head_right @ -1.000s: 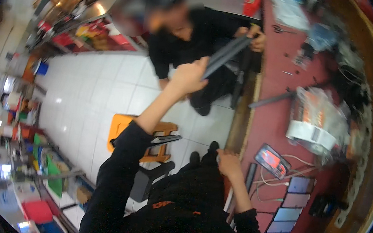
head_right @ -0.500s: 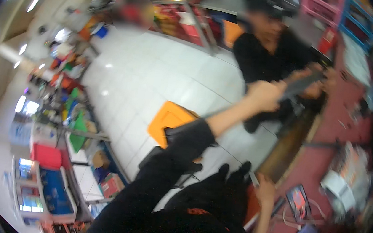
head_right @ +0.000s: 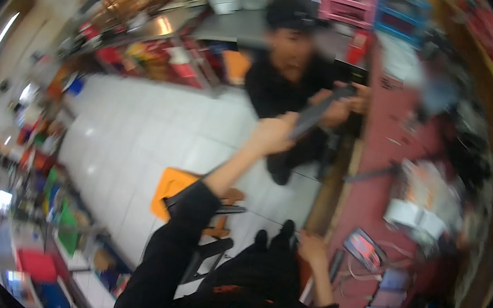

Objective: The person, with the assistance of another person, holds and joins together parts of a large black frame on a workbench.

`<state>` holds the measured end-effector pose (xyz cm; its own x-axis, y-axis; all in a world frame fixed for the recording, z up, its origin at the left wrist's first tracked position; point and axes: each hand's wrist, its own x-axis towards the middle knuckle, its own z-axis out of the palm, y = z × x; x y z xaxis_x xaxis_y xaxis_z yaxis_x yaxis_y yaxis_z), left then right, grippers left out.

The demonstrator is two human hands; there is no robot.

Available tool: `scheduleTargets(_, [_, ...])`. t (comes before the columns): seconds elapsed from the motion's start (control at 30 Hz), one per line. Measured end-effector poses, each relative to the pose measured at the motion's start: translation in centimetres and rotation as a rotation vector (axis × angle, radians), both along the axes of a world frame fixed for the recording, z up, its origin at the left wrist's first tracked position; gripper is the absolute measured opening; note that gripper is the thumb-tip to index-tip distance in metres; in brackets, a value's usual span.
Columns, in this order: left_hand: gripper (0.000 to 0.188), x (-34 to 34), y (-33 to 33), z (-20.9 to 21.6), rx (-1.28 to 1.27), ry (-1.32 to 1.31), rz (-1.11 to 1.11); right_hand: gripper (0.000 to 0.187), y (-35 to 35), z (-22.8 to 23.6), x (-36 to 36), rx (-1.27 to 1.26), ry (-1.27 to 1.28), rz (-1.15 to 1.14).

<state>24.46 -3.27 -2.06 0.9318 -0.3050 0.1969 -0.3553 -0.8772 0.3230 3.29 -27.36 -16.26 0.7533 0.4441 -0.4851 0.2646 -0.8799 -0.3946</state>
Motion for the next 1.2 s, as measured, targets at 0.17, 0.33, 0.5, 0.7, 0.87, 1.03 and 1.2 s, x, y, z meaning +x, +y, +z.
scheduleTargets(0.17, [0.056, -0.1, -0.1, 0.1, 0.117, 0.009, 0.007, 0.042, 0.3, 0.7, 0.3, -0.048, 0.033, -0.045])
scheduleTargets(0.33, [0.061, -0.2, -2.2, 1.2, 0.173, 0.063, -0.022, 0.042, -0.1, 0.3, -0.5, -0.033, 0.015, -0.055])
scheduleTargets(0.5, [0.065, -0.5, -1.9, 1.1, 0.173, 0.106, -0.011, 0.038, 0.4, 0.8, -0.7, -0.019, 0.023, -0.066])
scheduleTargets(0.7, [0.065, -0.6, -2.3, 1.3, 0.202, 0.105, -0.032, 0.044, 0.4, 0.0, -0.6, -0.018, 0.010, -0.072])
scheduleTargets(0.87, [0.063, -0.5, -2.5, 1.2, 0.203, 0.091, -0.028, 0.041, 0.3, -0.3, -0.6, -0.004, -0.010, -0.072])
scheduleTargets(1.03, [0.061, -0.8, -2.3, 0.9, 0.170, 0.088, -0.038, 0.040, 0.3, -0.2, -0.6, -0.010, -0.015, -0.057])
scheduleTargets(1.2, [0.060, -1.2, -1.5, 1.1, 0.148, 0.066, -0.047, 0.039, 0.3, -0.1, -0.6, 0.000, -0.030, -0.039])
